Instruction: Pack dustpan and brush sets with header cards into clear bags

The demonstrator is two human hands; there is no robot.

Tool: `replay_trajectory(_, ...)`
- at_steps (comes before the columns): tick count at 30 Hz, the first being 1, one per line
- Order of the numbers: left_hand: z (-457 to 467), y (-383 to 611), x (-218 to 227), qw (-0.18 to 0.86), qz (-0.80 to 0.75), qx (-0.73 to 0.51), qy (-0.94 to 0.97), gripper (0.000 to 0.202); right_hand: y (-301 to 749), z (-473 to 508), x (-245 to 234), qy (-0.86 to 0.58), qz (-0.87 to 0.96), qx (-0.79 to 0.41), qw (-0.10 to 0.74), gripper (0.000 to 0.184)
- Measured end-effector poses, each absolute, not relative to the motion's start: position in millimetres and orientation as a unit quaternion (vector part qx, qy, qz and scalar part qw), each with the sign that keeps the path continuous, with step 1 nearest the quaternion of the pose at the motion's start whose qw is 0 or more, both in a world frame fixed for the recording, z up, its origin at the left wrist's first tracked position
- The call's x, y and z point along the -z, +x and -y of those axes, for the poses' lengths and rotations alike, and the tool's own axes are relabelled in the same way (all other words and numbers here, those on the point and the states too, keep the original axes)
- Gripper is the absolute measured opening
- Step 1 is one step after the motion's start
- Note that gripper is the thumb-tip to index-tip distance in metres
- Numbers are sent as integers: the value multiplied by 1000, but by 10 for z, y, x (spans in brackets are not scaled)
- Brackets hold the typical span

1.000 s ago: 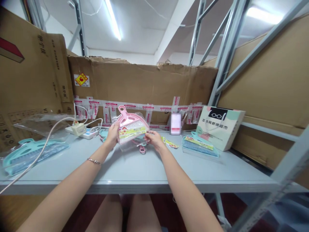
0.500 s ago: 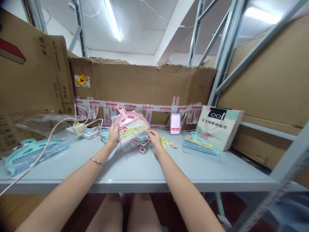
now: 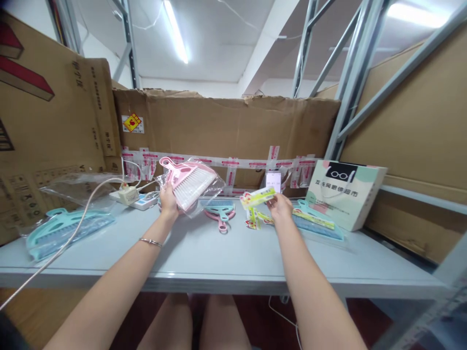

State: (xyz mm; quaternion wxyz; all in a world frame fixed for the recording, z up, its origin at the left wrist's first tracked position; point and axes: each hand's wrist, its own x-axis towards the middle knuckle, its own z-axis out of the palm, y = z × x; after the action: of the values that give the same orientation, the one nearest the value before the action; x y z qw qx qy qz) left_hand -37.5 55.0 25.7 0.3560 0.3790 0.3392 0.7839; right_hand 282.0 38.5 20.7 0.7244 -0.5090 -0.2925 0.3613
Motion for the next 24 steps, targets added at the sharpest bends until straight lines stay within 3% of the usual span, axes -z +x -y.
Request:
replay_trajectory(7, -471, -298, -286, 369, -310, -808, 339, 24, 2940, -431, -82, -577, 376, -306, 658, 25)
replay_trajectory(12, -441, -255, -283, 382, -286, -812, 338, 25, 2448, -288, -220, -516, 472, -254, 668, 15)
replay_trajectory(17, -376, -185, -289, 390, -248, -815, 349, 31, 1658, -211, -314, -418, 566, -352, 618, 29)
replay_trajectory(24, -307, -192, -365, 403, -234, -781, 417, 35, 1315, -175, -135, -321, 506, -505, 621, 45)
